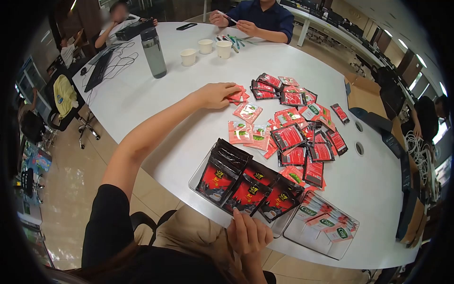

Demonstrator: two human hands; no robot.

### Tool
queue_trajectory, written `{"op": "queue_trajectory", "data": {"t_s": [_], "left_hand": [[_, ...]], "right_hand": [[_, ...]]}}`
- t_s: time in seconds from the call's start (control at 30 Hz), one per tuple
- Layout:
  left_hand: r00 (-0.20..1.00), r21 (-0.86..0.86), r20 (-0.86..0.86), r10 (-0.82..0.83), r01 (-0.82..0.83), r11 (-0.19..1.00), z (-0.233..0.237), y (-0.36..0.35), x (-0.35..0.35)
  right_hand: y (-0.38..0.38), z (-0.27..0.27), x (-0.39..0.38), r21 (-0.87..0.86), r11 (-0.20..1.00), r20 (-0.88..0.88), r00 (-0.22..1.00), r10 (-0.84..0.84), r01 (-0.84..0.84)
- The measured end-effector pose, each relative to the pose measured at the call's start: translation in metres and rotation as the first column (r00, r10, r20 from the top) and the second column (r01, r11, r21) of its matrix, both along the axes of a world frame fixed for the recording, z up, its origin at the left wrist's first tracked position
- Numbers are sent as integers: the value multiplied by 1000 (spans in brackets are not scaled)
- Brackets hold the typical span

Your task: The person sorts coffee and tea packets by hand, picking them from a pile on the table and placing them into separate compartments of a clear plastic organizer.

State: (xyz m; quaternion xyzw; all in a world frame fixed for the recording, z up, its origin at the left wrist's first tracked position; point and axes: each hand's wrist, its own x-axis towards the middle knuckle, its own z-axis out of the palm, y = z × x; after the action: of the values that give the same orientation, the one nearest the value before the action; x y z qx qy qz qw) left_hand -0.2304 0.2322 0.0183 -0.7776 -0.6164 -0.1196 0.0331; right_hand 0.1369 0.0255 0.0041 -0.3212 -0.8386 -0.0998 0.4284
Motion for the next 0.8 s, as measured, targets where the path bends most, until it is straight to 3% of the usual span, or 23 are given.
{"op": "queue_trajectory", "data": {"t_s": [0.1, 0.23, 0.37, 0.47, 0.57, 0.6, 0.7, 0.73, 0.8], "left_hand": [[993, -46, -108, 45, -50, 998, 6, -4, 9], [997, 70, -33, 73, -70, 995, -8, 10, 16], [993, 222, -109, 48, -23, 975, -25, 33, 29], [981, 173, -188, 35, -2, 985, -15, 24, 37], [996, 268, -68, 52, -32, 963, -8, 6, 31], [986, 324, 160, -40, -14, 946, -2, -8, 28], [791, 242, 607, 74, -273, 931, 18, -57, 35], [500, 90, 863, 73, -294, 952, 22, -74, 36], [90, 28, 996, 0, -311, 950, 10, -104, 42]], "right_hand": [[0, 0, -1, -5, 1000, 1, 1000, -2, 2], [0, -1, -2, 5, 1000, -1, 1000, -1, 1], [0, -5, -1, 14, 1000, 7, 1000, 24, -25], [1, -4, -1, 48, 999, 16, 1000, 20, -21], [1, -7, 0, 51, 999, 5, 1000, 14, -15], [1, -8, 1, 20, 999, -7, 999, 31, -31], [2, -6, 0, 67, 998, -7, 1000, 16, -16], [2, -5, 0, 61, 998, -6, 1000, 23, -23], [3, -6, 0, 83, 996, -7, 999, 37, -36]]}}
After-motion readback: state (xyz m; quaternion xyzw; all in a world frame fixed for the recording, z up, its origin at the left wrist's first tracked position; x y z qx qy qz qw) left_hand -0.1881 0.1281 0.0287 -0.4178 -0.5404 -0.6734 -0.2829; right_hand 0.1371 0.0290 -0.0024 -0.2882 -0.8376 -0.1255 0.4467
